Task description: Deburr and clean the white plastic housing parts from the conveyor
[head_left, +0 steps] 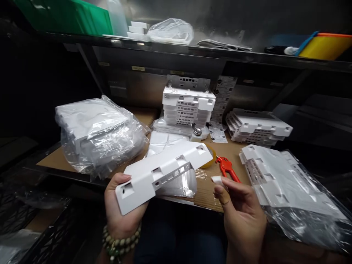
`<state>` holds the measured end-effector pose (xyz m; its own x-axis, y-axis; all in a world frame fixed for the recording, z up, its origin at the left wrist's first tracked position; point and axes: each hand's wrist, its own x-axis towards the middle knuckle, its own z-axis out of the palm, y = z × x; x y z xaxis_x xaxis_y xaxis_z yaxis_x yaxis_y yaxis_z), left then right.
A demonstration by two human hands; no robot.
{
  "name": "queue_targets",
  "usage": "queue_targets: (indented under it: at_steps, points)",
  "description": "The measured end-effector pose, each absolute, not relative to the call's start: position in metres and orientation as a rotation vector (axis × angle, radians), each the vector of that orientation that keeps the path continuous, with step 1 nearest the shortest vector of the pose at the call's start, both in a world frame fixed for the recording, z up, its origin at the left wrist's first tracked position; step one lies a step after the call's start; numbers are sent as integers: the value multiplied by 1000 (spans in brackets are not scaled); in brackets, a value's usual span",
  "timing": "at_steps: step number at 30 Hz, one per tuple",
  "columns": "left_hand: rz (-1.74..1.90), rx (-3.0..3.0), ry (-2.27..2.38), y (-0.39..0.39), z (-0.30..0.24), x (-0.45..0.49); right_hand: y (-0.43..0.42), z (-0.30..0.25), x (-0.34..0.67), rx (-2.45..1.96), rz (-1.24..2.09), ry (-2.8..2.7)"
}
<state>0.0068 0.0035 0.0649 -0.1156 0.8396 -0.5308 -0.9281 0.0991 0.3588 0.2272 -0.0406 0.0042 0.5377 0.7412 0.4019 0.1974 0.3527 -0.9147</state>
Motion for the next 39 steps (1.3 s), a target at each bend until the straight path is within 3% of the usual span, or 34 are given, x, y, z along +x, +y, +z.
queue_targets:
  at_steps: [7,14,39]
  points:
    - [1562,-162,818,9,66,24,-48,-2,207,-1214,683,-1149]
    - [1567,-147,780,7,67,31,-47,8,194,-1140,479,-1419]
    - [1388,-230,883,19,57,11,-47,0,204,-1196,571,-1296]
